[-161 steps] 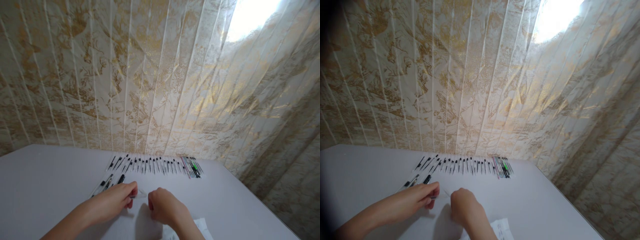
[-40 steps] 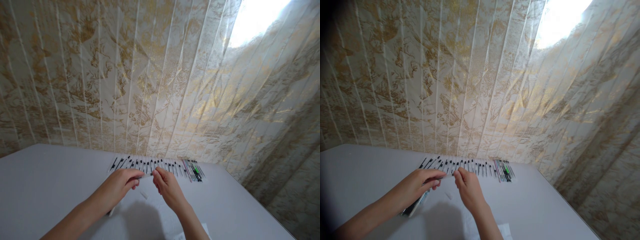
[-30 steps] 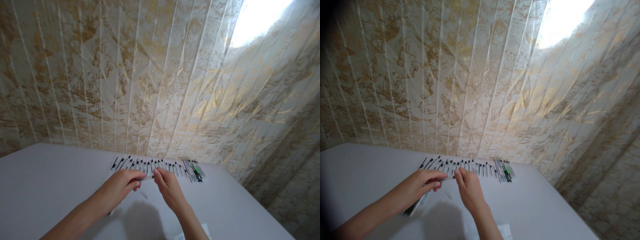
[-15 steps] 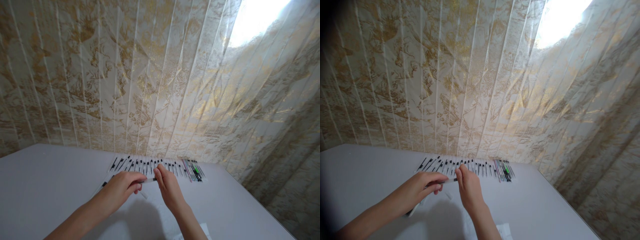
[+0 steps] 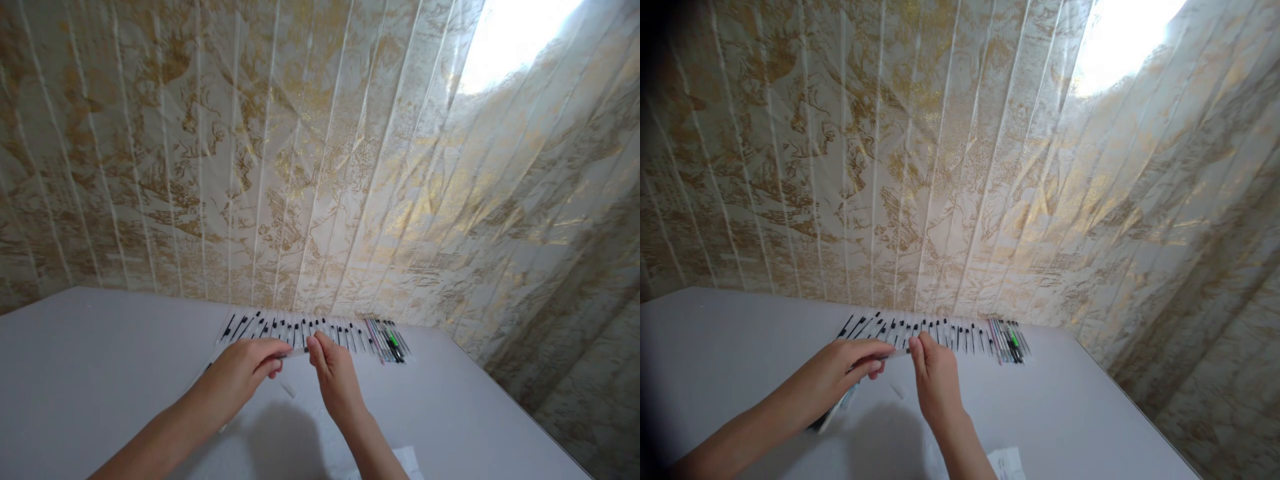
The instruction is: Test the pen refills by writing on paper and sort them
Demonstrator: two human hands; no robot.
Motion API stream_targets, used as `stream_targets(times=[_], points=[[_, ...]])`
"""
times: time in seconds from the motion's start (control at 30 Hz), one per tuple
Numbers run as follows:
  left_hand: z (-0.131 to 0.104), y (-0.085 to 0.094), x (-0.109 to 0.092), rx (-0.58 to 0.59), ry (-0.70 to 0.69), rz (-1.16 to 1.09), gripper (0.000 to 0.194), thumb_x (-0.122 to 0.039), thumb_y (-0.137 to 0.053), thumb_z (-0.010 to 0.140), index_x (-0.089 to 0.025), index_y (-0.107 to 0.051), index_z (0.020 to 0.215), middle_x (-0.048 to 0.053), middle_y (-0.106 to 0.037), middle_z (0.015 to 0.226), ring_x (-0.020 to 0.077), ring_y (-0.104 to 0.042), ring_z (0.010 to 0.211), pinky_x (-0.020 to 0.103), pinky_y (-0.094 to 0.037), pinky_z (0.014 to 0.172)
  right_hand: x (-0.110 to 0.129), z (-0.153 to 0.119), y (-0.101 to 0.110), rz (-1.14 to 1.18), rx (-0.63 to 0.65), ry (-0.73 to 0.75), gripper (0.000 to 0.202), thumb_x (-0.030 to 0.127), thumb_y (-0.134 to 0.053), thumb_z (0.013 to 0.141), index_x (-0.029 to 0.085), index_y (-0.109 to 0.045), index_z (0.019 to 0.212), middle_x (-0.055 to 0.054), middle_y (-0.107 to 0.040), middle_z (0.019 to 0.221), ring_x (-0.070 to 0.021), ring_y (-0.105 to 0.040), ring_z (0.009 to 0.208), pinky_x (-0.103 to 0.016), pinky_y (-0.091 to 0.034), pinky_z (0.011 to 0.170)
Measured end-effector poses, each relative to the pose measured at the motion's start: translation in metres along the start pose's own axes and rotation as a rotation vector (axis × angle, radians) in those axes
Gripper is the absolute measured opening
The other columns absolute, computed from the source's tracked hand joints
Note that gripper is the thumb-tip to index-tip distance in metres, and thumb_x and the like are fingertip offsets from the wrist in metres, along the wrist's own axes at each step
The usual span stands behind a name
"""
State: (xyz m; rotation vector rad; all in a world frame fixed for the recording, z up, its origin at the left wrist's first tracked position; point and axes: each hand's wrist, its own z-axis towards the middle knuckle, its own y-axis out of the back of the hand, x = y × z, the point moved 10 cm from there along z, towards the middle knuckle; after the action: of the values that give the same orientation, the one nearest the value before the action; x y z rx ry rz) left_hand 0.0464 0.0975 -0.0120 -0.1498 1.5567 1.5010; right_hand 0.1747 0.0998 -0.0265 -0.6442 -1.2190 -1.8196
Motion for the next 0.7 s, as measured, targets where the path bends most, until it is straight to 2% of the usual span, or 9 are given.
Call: stream_targets(times=[0.13, 0.23, 0.3, 0.37, 0.43, 0.47, 0.53, 0.6, 0.7], points=[[-0.001, -0.008, -0.005, -0.032, 0.044, -0.215, 0.016, -0.026, -0.047, 0.084, -0.022, -0.055, 0.098, -0.001, -0.072, 0.084, 0.0148, -0.065, 0.077, 0.023, -0.045, 0.074, -0.003, -0.002, -0.017, 0.47, 0.075, -0.127, 0.04, 0.058, -0.039, 0.088, 0.022, -0.038, 0.071, 0.007, -0.039, 0.055, -0.0082, -0.034, 0.043, -0.019, -0.027, 0.039], [-0.003, -0.016, -0.012, -0.027, 0.035, -0.318, 0.015, -0.031, -0.047, 0.087, -0.024, -0.045, 0.099, -0.004, -0.071, 0.077, 0.0146, -0.065, 0.071, 0.024, -0.046, 0.071, 0.003, -0.005, -0.033, 0.581, 0.18, -0.176, 0.034, 0.052, -0.055, 0.08, 0.02, -0.044, 0.074, 0.008, -0.043, 0.05, -0.0071, -0.035, 0.04, -0.018, -0.025, 0.036], [-0.002, -0.018, -0.011, -0.027, 0.027, -0.284, 0.015, -0.035, -0.046, 0.088, -0.024, -0.045, 0.099, -0.003, -0.071, 0.079, 0.0156, -0.065, 0.073, 0.025, -0.047, 0.072, 0.0, -0.004, -0.029, 0.581, 0.171, -0.218, 0.03, 0.045, -0.059, 0.077, 0.019, -0.047, 0.068, 0.009, -0.041, 0.044, -0.006, -0.033, 0.037, -0.017, -0.023, 0.036], [0.0, -0.018, -0.003, -0.06, 0.024, -0.176, 0.017, -0.035, -0.044, 0.089, -0.024, -0.047, 0.101, 0.001, -0.07, 0.091, 0.0177, -0.064, 0.083, 0.028, -0.047, 0.077, -0.006, 0.001, -0.009, 0.58, 0.073, -0.245, 0.032, 0.043, -0.056, 0.078, 0.018, -0.048, 0.06, 0.009, -0.036, 0.04, -0.0053, -0.03, 0.035, -0.018, -0.021, 0.036], [0.003, -0.022, 0.007, -0.085, 0.021, -0.016, 0.02, -0.026, -0.043, 0.088, -0.022, -0.05, 0.105, 0.005, -0.066, 0.106, 0.0197, -0.061, 0.095, 0.031, -0.045, 0.083, -0.011, 0.005, 0.021, 0.593, -0.062, -0.242, 0.037, 0.046, -0.052, 0.079, 0.017, -0.051, 0.056, 0.008, -0.034, 0.039, -0.0051, -0.028, 0.035, -0.018, -0.02, 0.036], [0.005, -0.03, 0.012, -0.073, 0.018, 0.073, 0.025, -0.018, -0.043, 0.085, -0.021, -0.051, 0.108, 0.006, -0.063, 0.111, 0.0201, -0.06, 0.099, 0.032, -0.044, 0.086, -0.014, 0.007, 0.035, 0.602, -0.12, -0.237, 0.041, 0.049, -0.051, 0.08, 0.016, -0.053, 0.056, 0.008, -0.035, 0.038, -0.0052, -0.028, 0.035, -0.018, -0.02, 0.036], [0.01, -0.056, 0.019, 0.014, -0.016, 0.229, 0.037, -0.007, -0.042, 0.079, -0.021, -0.054, 0.111, 0.006, -0.061, 0.115, 0.0205, -0.055, 0.106, 0.033, -0.04, 0.092, -0.018, 0.007, 0.059, 0.618, -0.201, -0.236, 0.046, 0.054, -0.049, 0.081, 0.015, -0.056, 0.058, 0.006, -0.037, 0.037, -0.0053, -0.028, 0.034, -0.019, -0.018, 0.037], [0.012, -0.086, 0.025, 0.125, -0.037, 0.349, 0.037, -0.003, -0.043, 0.074, -0.021, -0.058, 0.102, 0.005, -0.061, 0.11, 0.0216, -0.054, 0.103, 0.034, -0.041, 0.089, -0.02, 0.007, 0.075, 0.629, -0.238, -0.227, 0.048, 0.057, -0.048, 0.082, 0.014, -0.058, 0.061, 0.005, -0.041, 0.038, -0.0058, -0.03, 0.035, -0.019, -0.018, 0.037], [0.013, -0.103, 0.03, 0.138, 0.019, 0.451, 0.032, 0.0, -0.035, 0.075, -0.018, -0.058, 0.088, 0.006, -0.061, 0.099, 0.0224, -0.054, 0.094, 0.035, -0.04, 0.084, -0.018, 0.009, 0.086, 0.613, -0.267, -0.181, 0.048, 0.057, -0.048, 0.084, 0.013, -0.062, 0.07, 0.003, -0.048, 0.043, -0.0062, -0.034, 0.037, -0.019, -0.023, 0.038]])
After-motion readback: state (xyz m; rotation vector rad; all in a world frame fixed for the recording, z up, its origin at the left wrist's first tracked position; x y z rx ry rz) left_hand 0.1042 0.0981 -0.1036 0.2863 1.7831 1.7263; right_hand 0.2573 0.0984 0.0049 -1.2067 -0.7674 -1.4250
